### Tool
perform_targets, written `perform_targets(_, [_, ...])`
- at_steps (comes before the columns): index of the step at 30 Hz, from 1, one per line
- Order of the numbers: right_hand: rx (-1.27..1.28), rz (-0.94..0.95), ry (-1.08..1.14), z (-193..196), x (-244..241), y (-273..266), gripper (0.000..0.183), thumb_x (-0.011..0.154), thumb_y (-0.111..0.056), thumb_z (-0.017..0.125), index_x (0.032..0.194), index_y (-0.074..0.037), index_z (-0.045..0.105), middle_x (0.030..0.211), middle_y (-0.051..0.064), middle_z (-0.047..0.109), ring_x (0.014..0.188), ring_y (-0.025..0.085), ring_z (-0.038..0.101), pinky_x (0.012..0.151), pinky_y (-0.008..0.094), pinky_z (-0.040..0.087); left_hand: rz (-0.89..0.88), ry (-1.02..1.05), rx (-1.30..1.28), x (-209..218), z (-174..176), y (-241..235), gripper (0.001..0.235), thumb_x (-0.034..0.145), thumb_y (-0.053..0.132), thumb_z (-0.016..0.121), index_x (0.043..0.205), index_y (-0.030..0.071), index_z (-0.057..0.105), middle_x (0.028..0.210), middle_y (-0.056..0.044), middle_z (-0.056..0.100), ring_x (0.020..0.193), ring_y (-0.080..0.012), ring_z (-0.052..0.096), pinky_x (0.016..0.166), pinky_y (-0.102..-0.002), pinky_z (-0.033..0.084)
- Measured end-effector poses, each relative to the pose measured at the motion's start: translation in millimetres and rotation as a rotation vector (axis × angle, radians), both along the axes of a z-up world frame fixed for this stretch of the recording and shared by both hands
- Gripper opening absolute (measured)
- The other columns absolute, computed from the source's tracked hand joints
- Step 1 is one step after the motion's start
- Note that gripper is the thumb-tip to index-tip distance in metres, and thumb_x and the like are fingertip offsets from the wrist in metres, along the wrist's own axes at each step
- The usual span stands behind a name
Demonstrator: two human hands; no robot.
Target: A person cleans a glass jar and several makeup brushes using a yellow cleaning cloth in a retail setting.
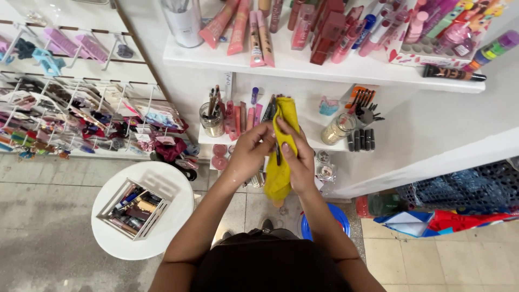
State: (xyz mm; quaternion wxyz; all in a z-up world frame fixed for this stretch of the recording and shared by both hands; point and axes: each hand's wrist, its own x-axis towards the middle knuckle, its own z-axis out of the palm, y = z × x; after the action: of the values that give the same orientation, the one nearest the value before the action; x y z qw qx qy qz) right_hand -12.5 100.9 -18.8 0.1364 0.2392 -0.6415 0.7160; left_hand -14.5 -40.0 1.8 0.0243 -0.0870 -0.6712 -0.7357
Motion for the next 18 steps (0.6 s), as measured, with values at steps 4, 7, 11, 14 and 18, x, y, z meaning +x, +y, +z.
perform_targets(4, [0.147, -0.097, 0.216, -22.6, -0.7, 24.9, 0.044, 0.099, -0.009, 0.052, 0.143, -0.001, 0.058, 0.146, 0.022, 0.048, 0.134, 0.036, 0.051, 0.111, 0.048, 0.042, -0.064, -0.087, 0.211, -21.0, -18.0, -7.1, 0.027, 0.106, 0.023, 0.057, 0.12, 0.004, 0.069, 0.085, -0.01, 0.065, 0.076, -0.0185, 0.062, 0.073, -0.031, 0.061])
perform_targets(7, [0.324, -0.206, 0.513, -38.9, -3.4, 41.1, 0.041, 0.095, -0.01, 0.057, 0.135, -0.007, 0.066, 0.139, 0.026, 0.054, 0.125, 0.04, 0.056, 0.102, 0.048, 0.048, -0.153, -0.246, 0.458, -12.2, 2.1, -11.2, 0.033, 0.105, 0.02, 0.054, 0.126, -0.003, 0.065, 0.082, -0.007, 0.062, 0.072, -0.0142, 0.064, 0.067, -0.025, 0.061])
perform_targets(11, [0.632, -0.456, 0.985, -24.0, -3.8, 37.6, 0.024, 0.102, -0.024, 0.054, 0.111, -0.024, 0.076, 0.128, 0.011, 0.072, 0.109, 0.04, 0.062, 0.078, 0.047, 0.053, -0.098, -0.336, 0.537, -15.3, -11.1, 2.7, 0.031, 0.096, 0.025, 0.071, 0.11, -0.002, 0.073, 0.066, -0.008, 0.06, 0.04, -0.0049, 0.049, 0.036, -0.015, 0.042])
perform_targets(14, [0.754, -0.53, 1.038, -25.3, -14.6, 47.3, 0.023, 0.102, -0.022, 0.056, 0.103, -0.024, 0.079, 0.127, 0.003, 0.074, 0.111, 0.031, 0.057, 0.08, 0.04, 0.052, -0.125, -0.351, 0.536, -12.2, -9.7, 8.0, 0.024, 0.094, 0.019, 0.071, 0.105, -0.003, 0.075, 0.057, -0.009, 0.057, 0.034, -0.0054, 0.045, 0.031, -0.016, 0.038])
perform_targets(18, [0.814, -0.657, 1.005, -27.6, -25.0, 55.3, 0.03, 0.105, -0.022, 0.048, 0.109, -0.021, 0.077, 0.133, 0.003, 0.071, 0.113, 0.029, 0.05, 0.083, 0.037, 0.049, -0.228, -0.325, 0.519, -18.9, -24.8, 3.9, 0.021, 0.095, 0.012, 0.068, 0.107, -0.005, 0.074, 0.051, -0.009, 0.048, 0.034, -0.006, 0.039, 0.03, -0.016, 0.031])
